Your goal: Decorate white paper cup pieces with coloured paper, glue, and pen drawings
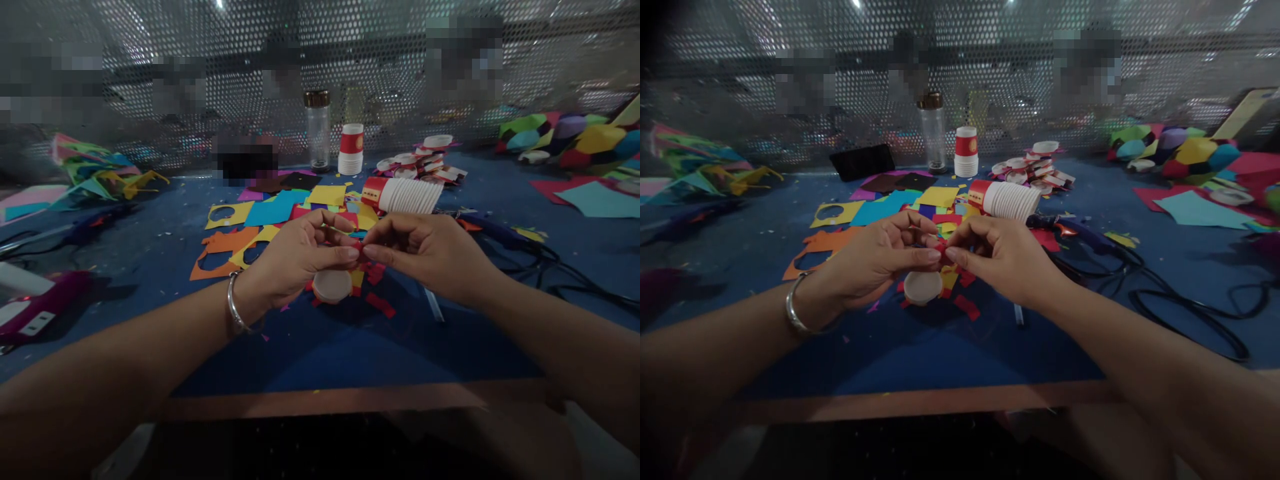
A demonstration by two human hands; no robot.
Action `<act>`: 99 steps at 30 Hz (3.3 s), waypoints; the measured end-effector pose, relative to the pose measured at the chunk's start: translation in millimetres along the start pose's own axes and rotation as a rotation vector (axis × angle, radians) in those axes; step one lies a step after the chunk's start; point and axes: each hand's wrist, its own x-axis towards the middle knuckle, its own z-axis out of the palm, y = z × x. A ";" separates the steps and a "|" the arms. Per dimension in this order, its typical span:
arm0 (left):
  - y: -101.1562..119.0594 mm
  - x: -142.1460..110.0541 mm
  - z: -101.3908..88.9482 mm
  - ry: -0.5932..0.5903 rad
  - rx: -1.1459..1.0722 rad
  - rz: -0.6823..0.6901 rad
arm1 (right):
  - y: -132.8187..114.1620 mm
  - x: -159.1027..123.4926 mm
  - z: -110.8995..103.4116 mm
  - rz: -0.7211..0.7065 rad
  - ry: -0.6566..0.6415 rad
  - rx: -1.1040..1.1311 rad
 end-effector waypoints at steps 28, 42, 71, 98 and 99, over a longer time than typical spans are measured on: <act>7.2 -0.5 0.6 0.016 -0.048 -0.212 | -7.2 -6.4 3.2 -0.179 0.035 -0.317; 5.2 -0.8 -3.6 0.003 -0.042 -0.136 | -3.7 -6.1 4.2 -0.152 0.050 -0.221; -1.8 4.4 -1.8 0.018 0.213 0.107 | 6.0 -4.0 4.6 -0.103 0.056 -0.165; 2.5 -0.3 -1.7 -0.069 0.108 0.035 | -2.9 -0.4 0.0 -0.003 -0.060 -0.115; 2.4 -0.5 -1.6 -0.068 0.113 0.046 | -3.4 -0.3 0.1 -0.010 -0.061 -0.119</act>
